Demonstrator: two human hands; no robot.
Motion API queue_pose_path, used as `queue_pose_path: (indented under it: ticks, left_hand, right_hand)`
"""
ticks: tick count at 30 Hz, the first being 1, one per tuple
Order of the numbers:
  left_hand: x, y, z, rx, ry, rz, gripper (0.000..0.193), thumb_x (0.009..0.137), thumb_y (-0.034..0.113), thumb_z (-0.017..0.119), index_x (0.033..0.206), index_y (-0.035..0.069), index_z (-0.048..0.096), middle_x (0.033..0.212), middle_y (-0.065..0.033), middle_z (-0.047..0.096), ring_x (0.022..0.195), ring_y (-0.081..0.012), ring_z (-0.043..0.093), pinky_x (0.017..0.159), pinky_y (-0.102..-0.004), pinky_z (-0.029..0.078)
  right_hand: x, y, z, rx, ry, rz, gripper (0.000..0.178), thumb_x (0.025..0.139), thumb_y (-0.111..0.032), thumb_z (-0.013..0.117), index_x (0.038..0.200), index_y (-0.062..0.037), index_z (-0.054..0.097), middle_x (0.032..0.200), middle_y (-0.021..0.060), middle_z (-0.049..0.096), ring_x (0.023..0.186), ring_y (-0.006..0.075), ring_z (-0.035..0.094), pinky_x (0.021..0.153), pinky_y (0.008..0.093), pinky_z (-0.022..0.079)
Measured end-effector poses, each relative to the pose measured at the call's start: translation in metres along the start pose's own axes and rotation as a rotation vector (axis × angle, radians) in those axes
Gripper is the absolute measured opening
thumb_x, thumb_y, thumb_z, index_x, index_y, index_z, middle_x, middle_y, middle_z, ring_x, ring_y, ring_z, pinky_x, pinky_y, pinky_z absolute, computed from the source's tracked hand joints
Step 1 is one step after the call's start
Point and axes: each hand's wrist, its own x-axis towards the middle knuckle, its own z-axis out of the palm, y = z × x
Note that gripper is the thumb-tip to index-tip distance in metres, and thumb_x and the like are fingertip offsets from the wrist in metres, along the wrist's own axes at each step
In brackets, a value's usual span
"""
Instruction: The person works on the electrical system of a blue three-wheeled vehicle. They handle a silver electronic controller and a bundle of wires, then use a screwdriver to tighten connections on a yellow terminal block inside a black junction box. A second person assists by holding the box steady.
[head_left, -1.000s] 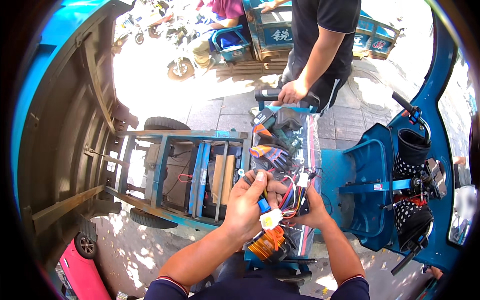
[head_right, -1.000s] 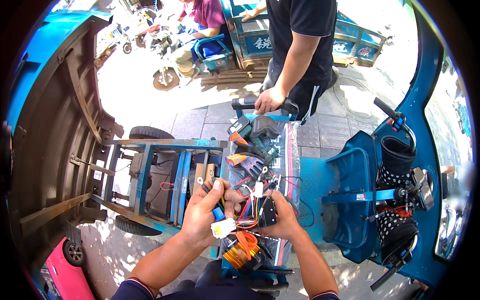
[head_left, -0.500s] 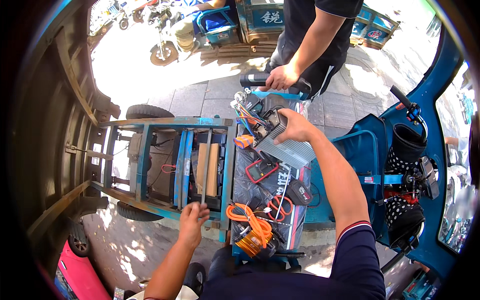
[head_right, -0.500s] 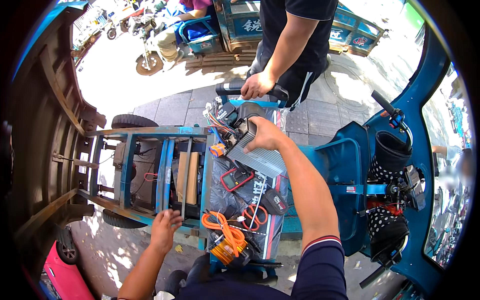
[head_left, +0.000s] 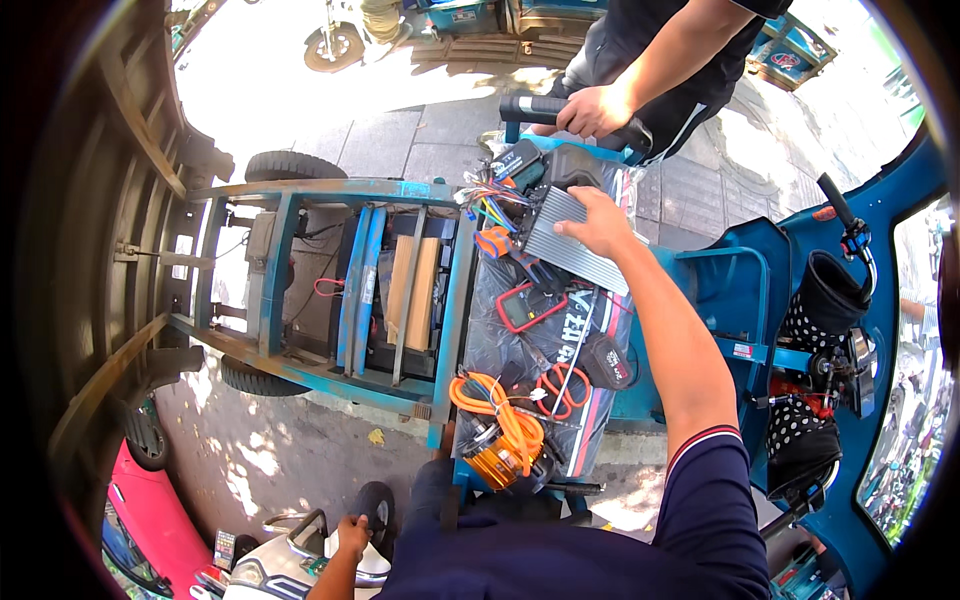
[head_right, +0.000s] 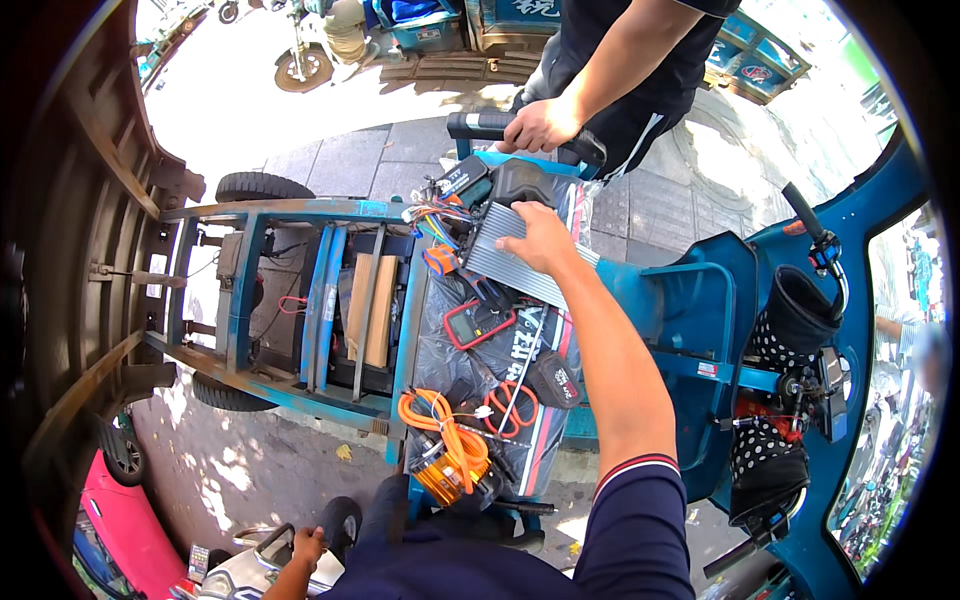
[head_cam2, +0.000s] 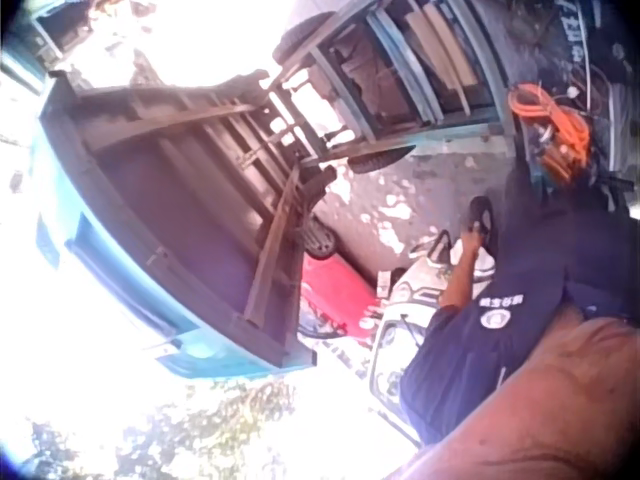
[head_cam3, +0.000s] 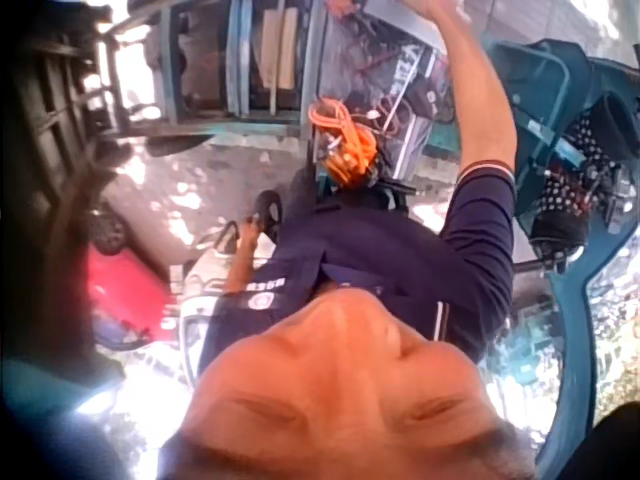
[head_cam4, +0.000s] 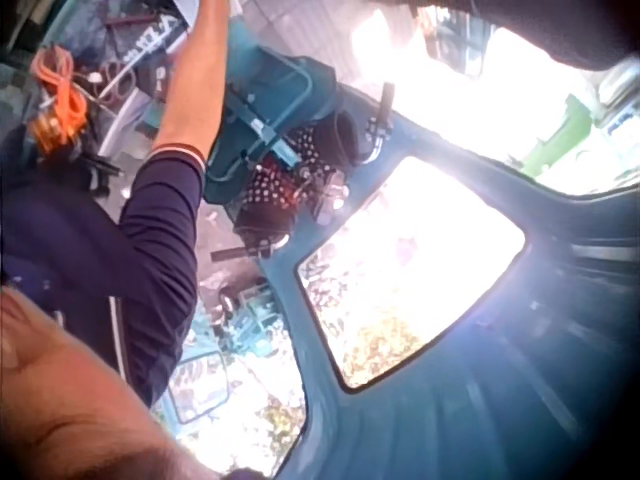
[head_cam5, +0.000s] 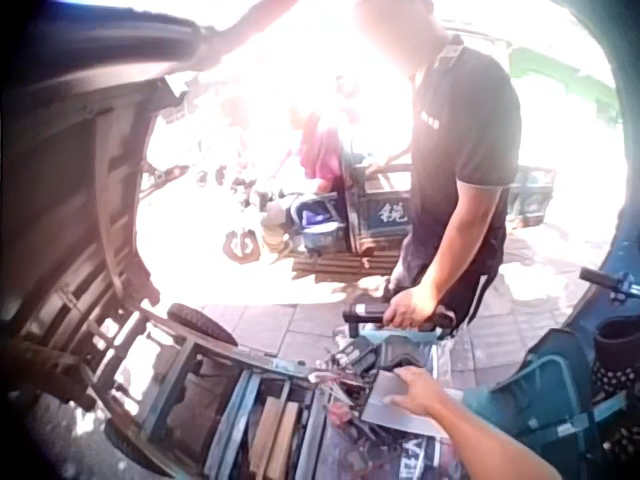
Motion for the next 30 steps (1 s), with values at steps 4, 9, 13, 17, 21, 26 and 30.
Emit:
queue_pose_path:
  ticks: [4,9,13,17,21,26,30]
  left_hand:
    - [0.001,0.018,0.013,-0.008,-0.094,0.126,0.028,0.1,0.018,0.069,0.116,-0.002,0.059,0.086,-0.0072,0.064,0.069,-0.0151,0.062,0.061,-0.0294,0.05]
    - [0.005,0.006,0.021,0.079,-0.097,0.257,0.028,0.097,0.018,0.071,0.116,-0.001,0.063,0.094,-0.0111,0.071,0.079,-0.0186,0.067,0.069,-0.0333,0.056]
    - [0.002,-0.012,0.01,0.065,-0.103,0.254,0.029,0.097,0.016,0.071,0.118,-0.002,0.063,0.099,-0.0122,0.072,0.083,-0.0198,0.069,0.07,-0.0341,0.056]
    - [-0.002,-0.019,-0.008,0.147,-0.096,0.28,0.031,0.095,0.017,0.072,0.118,-0.002,0.064,0.102,-0.0148,0.072,0.088,-0.0221,0.07,0.076,-0.0356,0.057]
    - [-0.012,-0.03,-0.02,0.205,-0.055,0.29,0.032,0.094,0.017,0.073,0.118,-0.002,0.064,0.103,-0.0155,0.073,0.09,-0.0236,0.071,0.081,-0.0361,0.057]
    - [-0.009,-0.05,-0.028,0.198,-0.041,0.321,0.036,0.091,0.018,0.076,0.119,-0.002,0.066,0.104,-0.0153,0.074,0.095,-0.0247,0.072,0.086,-0.0371,0.057]
    - [-0.005,-0.067,-0.044,0.235,-0.007,0.29,0.038,0.09,0.015,0.078,0.121,-0.003,0.067,0.106,-0.0168,0.075,0.098,-0.0275,0.072,0.087,-0.0383,0.057]
  right_hand:
    - [-0.059,-0.007,-0.002,0.153,0.348,0.017,0.072,0.081,-0.023,0.084,0.141,0.0025,0.055,0.137,0.0229,0.062,0.13,0.0382,0.056,0.111,0.0431,0.044]
    - [-0.203,-0.033,0.002,0.484,0.445,0.294,0.058,0.089,-0.009,0.077,0.14,0.0048,0.055,0.127,0.0162,0.065,0.117,0.0246,0.063,0.096,0.0373,0.051]
    - [-0.329,-0.059,0.037,0.572,0.313,0.446,0.052,0.09,-0.004,0.073,0.138,0.005,0.055,0.119,0.0124,0.065,0.104,0.0191,0.063,0.089,0.0322,0.05]
    - [-0.41,-0.106,0.066,0.639,0.264,0.527,0.045,0.09,-0.004,0.072,0.132,0.0027,0.057,0.106,0.0072,0.065,0.093,0.014,0.059,0.083,0.0308,0.049]
    - [-0.441,-0.143,0.086,0.362,-0.044,0.226,0.051,0.081,-0.002,0.078,0.128,0.0,0.058,0.113,0.0153,0.061,0.096,0.0299,0.065,0.086,0.0395,0.053]
    - [-0.445,-0.141,0.085,0.291,-0.017,0.283,0.054,0.08,-0.005,0.081,0.128,-0.0015,0.058,0.115,0.0154,0.06,0.101,0.0328,0.064,0.089,0.0417,0.054]
    - [-0.44,-0.146,0.068,0.301,0.054,0.362,0.045,0.082,-0.008,0.08,0.123,-0.0002,0.062,0.106,0.0162,0.064,0.097,0.0321,0.066,0.083,0.0416,0.054]
